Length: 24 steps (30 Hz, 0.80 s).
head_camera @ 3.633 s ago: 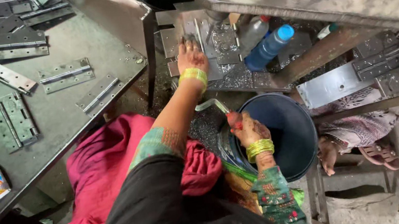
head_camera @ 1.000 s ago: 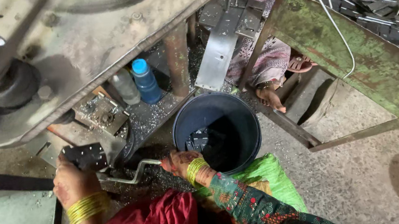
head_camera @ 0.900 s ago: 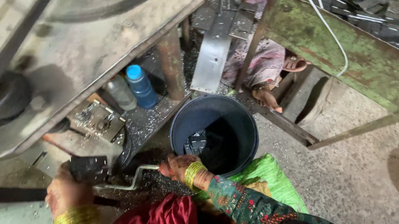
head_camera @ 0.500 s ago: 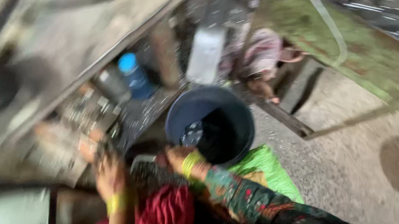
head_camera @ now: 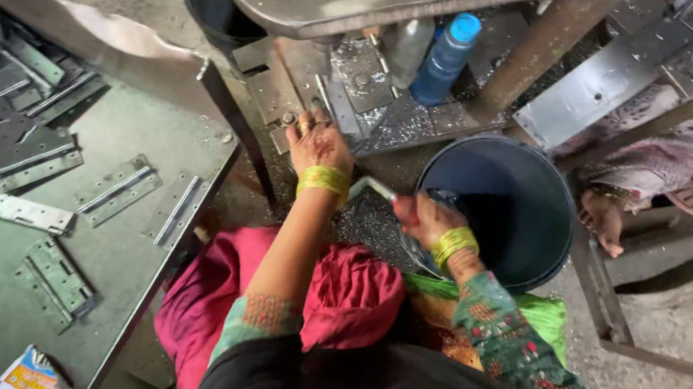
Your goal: The person operates a manual punching machine to create holes in metal hinge plates. They pick up a hinge plate, place it under the punch, pull the lever to drive the punch, and then remove the finished piece. This process is repeated for multiple hinge plates.
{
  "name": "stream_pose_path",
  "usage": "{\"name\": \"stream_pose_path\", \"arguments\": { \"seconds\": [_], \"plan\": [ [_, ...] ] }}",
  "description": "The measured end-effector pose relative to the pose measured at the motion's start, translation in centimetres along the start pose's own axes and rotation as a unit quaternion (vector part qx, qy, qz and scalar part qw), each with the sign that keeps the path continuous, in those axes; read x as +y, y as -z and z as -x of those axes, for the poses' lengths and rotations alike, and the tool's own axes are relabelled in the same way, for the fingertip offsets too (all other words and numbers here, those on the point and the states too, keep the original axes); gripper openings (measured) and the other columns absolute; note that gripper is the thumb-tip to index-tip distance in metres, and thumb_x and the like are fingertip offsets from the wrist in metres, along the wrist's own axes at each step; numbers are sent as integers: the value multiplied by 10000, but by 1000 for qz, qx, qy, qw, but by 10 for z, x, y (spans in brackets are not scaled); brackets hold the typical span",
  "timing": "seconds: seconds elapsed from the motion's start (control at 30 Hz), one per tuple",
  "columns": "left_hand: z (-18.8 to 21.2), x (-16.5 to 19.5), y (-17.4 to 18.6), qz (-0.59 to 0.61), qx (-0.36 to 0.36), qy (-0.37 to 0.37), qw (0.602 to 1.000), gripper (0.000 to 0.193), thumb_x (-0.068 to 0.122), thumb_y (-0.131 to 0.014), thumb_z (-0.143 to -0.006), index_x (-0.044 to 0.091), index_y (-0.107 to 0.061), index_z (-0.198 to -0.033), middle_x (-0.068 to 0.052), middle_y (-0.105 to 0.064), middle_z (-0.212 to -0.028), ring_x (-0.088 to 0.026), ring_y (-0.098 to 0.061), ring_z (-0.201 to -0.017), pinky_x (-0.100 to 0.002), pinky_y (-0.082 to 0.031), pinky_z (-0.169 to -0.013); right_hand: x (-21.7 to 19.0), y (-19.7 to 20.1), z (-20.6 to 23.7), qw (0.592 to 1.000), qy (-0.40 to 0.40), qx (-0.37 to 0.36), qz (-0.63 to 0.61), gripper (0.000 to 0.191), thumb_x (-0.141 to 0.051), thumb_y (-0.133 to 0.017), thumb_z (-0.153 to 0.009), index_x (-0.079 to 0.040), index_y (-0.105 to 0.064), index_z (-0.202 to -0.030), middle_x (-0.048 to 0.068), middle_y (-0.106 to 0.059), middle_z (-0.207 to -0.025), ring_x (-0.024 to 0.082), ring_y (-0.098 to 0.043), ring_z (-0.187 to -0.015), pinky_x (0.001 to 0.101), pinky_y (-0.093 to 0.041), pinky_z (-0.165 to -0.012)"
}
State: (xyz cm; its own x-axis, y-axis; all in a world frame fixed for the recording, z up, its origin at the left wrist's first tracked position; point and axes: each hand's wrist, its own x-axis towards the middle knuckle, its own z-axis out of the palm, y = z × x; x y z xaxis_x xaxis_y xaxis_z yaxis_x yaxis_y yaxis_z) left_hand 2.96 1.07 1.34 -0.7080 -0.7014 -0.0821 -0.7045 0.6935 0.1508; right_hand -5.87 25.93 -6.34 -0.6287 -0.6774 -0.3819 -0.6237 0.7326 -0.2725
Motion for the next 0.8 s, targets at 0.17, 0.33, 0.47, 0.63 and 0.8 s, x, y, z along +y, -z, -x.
{"name": "stream_pose_path", "arguments": {
  "seconds": [0.17,0.33,0.47,0.63,0.8],
  "plan": [
    [18,2,20,22,61,-6,998,427,220,-489,-907,104,-673,-1274,-138,-460,-1524,-327,-374,-1437,-546,-235,-1121,4,-16,5,988,72,127,-57,799,-418,-819,-777,-54,-470,-1397,237,-690,-1149,432,-678,-1021,523,-534,-865],
    [12,4,26,-180,8,-29,983,350,200,-520,-833,159,-746,-1097,-110,-487,-1534,-271,-433,-1386,-462,-288,-1078,3,-16,12,999,25,45,-1,663,-391,-773,-848,-94,-520,-1384,178,-742,-1115,388,-711,-1027,508,-556,-869],
    [-1,4,21,-113,-40,6,993,404,171,-373,-1009,122,-740,-1172,-142,-547,-1508,-253,-457,-1419,-449,-269,-1184,1,-14,15,993,55,93,-36,631,-362,-769,-850,-87,-537,-1368,173,-756,-1067,392,-720,-979,511,-558,-841],
    [-16,-2,9,-73,110,-20,991,488,169,-337,-927,69,-653,-1285,-146,-481,-1527,-323,-384,-1429,-532,-259,-1124,-1,-13,15,975,114,179,-65,736,-357,-823,-781,-11,-500,-1345,253,-707,-1011,448,-691,-913,533,-549,-758],
    [-34,-9,6,-72,26,-2,997,480,180,-290,-1046,44,-626,-1360,-92,-406,-1625,-312,-279,-1542,-537,-178,-1224,-3,-9,14,999,8,25,25,626,-413,-785,-829,-81,-553,-1307,189,-740,-1094,390,-704,-1042,506,-554,-883]
  ]
}}
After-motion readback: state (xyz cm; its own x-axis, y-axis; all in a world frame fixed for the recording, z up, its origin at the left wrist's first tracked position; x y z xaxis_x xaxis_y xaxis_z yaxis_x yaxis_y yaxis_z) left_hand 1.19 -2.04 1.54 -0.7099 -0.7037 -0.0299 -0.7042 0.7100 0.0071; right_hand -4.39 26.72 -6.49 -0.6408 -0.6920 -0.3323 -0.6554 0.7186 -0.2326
